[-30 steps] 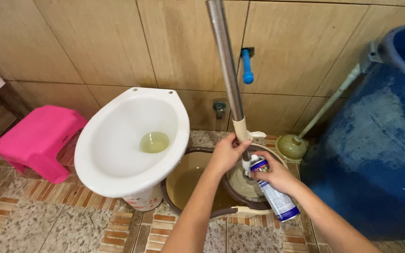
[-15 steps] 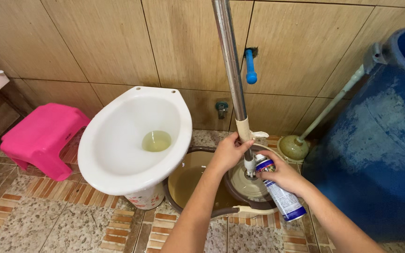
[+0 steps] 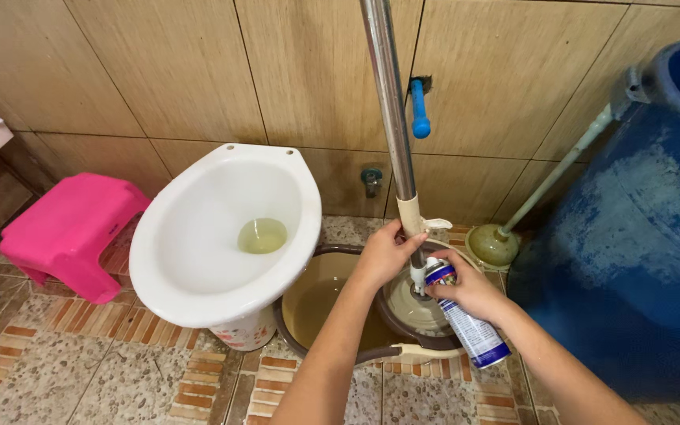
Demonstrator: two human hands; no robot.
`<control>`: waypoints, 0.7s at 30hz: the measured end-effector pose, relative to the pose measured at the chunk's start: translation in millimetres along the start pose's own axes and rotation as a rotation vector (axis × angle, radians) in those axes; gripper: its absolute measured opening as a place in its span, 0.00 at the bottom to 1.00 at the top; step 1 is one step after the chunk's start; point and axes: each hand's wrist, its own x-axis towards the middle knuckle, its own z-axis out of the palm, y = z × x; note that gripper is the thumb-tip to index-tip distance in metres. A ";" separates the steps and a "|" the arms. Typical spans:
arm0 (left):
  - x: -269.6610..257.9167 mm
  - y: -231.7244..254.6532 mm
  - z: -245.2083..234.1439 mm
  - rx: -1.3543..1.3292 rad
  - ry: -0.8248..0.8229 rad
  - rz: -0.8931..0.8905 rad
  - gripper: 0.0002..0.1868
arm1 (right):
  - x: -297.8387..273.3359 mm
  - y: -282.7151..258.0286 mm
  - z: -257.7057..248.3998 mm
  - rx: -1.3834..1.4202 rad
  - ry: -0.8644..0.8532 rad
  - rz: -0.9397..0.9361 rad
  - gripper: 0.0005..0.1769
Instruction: The person retrieves a spray can and a red straw, then moves to a bathroom area. They attach the straw to the can and spray lubricant onto the central mechanism of a mop head placed in a wringer bucket. The person rotates the mop head to apply the spray to different sections of the mechanism.
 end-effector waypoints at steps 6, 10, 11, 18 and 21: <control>0.1 1.0 1.1 0.003 -0.004 0.013 0.21 | 4.5 10.2 0.1 0.022 0.007 -0.054 0.40; 1.3 1.5 0.7 0.024 0.003 0.007 0.22 | 6.3 13.2 0.4 0.004 0.014 -0.088 0.39; 1.0 1.5 1.2 0.023 0.003 0.004 0.22 | 5.5 12.4 0.1 -0.028 0.026 -0.097 0.39; 0.5 -7.2 0.6 -0.037 -0.005 0.014 0.21 | -13.5 -3.4 -11.7 0.106 -0.037 -0.007 0.43; 1.6 -19.3 -3.1 -0.066 0.019 0.016 0.21 | -30.2 -3.3 -21.5 0.277 -0.053 0.038 0.46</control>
